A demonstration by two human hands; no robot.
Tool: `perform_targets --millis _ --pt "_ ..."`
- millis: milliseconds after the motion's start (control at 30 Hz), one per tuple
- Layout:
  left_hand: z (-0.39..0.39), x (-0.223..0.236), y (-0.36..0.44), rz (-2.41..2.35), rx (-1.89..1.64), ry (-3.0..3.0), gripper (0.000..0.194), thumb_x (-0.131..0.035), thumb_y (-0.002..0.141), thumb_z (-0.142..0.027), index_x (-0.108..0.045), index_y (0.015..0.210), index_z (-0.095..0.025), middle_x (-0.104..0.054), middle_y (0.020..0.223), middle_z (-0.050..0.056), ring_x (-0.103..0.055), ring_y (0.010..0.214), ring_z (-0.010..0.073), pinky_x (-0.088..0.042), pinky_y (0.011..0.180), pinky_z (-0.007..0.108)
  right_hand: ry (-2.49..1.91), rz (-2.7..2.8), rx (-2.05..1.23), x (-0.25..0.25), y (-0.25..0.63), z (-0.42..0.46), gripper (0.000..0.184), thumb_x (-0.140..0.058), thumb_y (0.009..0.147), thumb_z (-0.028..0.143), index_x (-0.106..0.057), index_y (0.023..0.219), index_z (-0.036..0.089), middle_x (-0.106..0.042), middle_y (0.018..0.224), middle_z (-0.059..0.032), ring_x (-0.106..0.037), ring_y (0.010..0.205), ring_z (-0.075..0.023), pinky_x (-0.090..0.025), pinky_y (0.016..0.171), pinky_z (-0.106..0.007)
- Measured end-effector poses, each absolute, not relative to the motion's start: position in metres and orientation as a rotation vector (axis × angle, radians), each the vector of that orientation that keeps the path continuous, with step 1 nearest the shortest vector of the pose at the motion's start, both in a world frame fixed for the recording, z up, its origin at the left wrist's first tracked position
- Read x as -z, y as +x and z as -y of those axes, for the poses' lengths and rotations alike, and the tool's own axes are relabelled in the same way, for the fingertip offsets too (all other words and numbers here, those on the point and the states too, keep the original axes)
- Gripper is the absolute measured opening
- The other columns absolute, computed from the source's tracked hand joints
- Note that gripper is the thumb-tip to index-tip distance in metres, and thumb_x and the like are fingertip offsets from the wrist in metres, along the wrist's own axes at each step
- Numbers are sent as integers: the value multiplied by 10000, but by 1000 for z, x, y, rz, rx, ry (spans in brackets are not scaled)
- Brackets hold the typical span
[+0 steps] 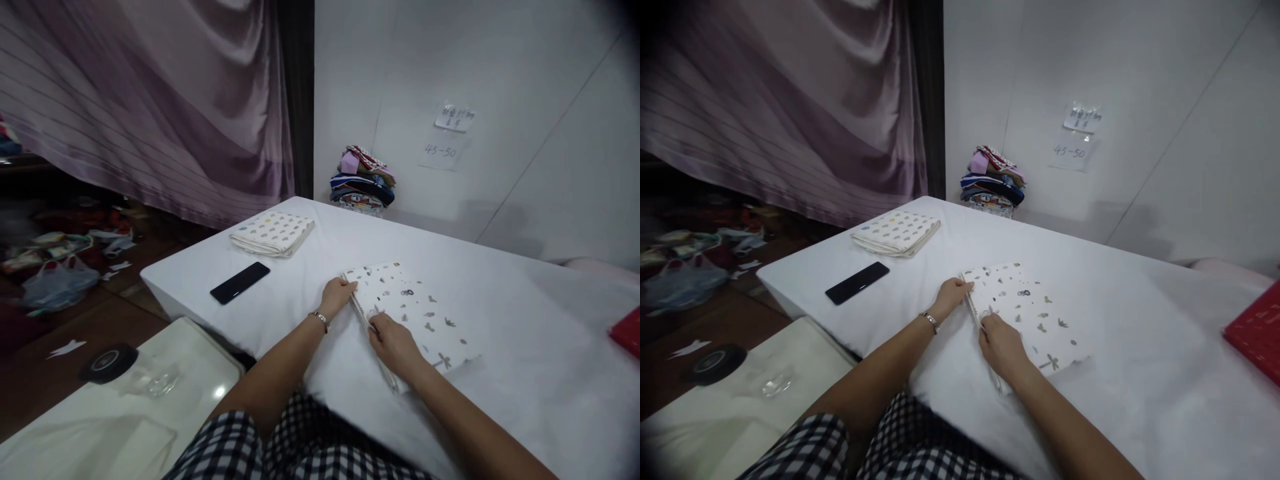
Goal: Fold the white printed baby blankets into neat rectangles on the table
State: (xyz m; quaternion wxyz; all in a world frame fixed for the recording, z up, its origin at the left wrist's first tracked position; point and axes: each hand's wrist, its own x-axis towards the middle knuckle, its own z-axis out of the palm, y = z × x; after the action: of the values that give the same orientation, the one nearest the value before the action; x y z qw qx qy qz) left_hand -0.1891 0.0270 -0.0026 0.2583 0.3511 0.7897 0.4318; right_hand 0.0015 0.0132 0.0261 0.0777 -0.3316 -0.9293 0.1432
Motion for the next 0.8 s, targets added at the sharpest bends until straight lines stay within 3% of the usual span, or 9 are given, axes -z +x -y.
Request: perform_targets --millis 333,500,667,800 --pt "-36 -3 -194 -2332 -1120 958 126 -585 719 -288 -620 693 -170 -672 716 34 -605 725 164 -384 619 236 -954 2765 -424 -23 5 -10 143 -396 895 222 -533 926 194 -575 935 -47 -555 852 -165 -384 711 -262" --pt "-35 0 -199 -2368 -1081 970 131 -564 727 -304 -593 716 -177 -673 759 55 -615 760 187 -392 637 255 -912 2760 -458 -27 8 -4 148 -425 880 225 -557 940 198 -557 960 -50 -548 846 -165 -403 702 -258" --pt "-34 1 -201 -2364 -1071 966 173 -555 745 -359 -548 768 -188 -664 736 42 -627 755 188 -412 646 261 -699 2667 -707 -36 26 -17 195 -409 896 216 -603 875 211 -573 898 -23 -556 815 -133 -425 736 -235" --pt "-34 1 -202 -2339 -1070 950 237 -551 756 -403 -514 851 -189 -662 752 36 -633 687 175 -426 640 267 -882 2517 -513 -42 60 -61 247 -392 900 223 -620 988 191 -587 1062 -62 -546 974 -166 -414 857 -276"
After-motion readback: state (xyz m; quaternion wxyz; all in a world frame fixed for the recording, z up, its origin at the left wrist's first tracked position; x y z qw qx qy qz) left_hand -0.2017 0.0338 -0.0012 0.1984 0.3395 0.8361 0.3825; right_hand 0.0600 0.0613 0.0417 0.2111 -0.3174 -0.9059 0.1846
